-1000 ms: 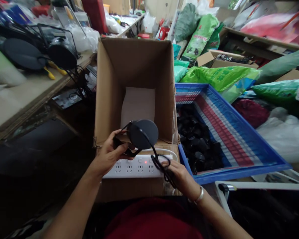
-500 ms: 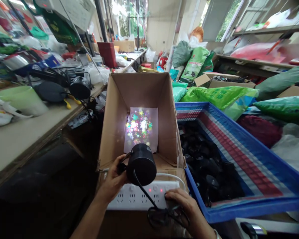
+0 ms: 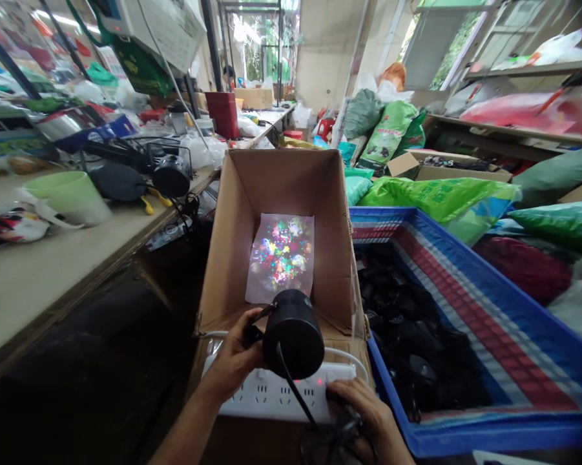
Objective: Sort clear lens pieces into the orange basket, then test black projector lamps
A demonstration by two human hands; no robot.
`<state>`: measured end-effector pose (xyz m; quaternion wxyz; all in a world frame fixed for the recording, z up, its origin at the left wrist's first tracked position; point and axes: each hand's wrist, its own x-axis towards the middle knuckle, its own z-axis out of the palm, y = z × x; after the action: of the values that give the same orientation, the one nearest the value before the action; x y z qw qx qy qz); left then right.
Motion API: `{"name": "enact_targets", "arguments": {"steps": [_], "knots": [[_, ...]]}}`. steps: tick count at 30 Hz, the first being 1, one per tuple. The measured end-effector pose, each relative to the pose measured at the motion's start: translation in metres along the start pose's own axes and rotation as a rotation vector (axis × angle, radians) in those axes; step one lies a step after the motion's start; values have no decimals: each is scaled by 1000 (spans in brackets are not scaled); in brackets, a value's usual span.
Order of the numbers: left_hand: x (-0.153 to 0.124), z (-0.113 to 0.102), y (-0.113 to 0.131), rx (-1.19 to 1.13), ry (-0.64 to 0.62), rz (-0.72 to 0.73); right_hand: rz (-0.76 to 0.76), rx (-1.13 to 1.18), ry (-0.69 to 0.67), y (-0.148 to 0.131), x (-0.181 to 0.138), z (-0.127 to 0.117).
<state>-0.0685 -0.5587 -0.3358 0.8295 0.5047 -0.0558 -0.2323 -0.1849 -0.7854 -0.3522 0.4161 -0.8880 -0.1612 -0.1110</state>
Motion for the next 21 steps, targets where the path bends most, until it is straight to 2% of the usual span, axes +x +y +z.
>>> {"name": "enact_targets", "arguments": {"steps": [7,9,11,14,16,18,21], "knots": [[-3,3,1,63,-18,-37,126,117,-5,3,-2,6],[-4,8,2,104,-3,-60,255,196,78,5,-3,7],[-5,15,4,183,49,-74,446,318,195,3,-2,6],[-10,31,9,414,96,-41,664,550,335,-7,6,1],[-15,43,11,646,70,27,686,697,355,-16,11,-2],[-22,54,10,856,7,134,638,746,332,-21,12,-2],[-30,68,1,1071,-101,290,514,532,318,-18,4,4]]}}
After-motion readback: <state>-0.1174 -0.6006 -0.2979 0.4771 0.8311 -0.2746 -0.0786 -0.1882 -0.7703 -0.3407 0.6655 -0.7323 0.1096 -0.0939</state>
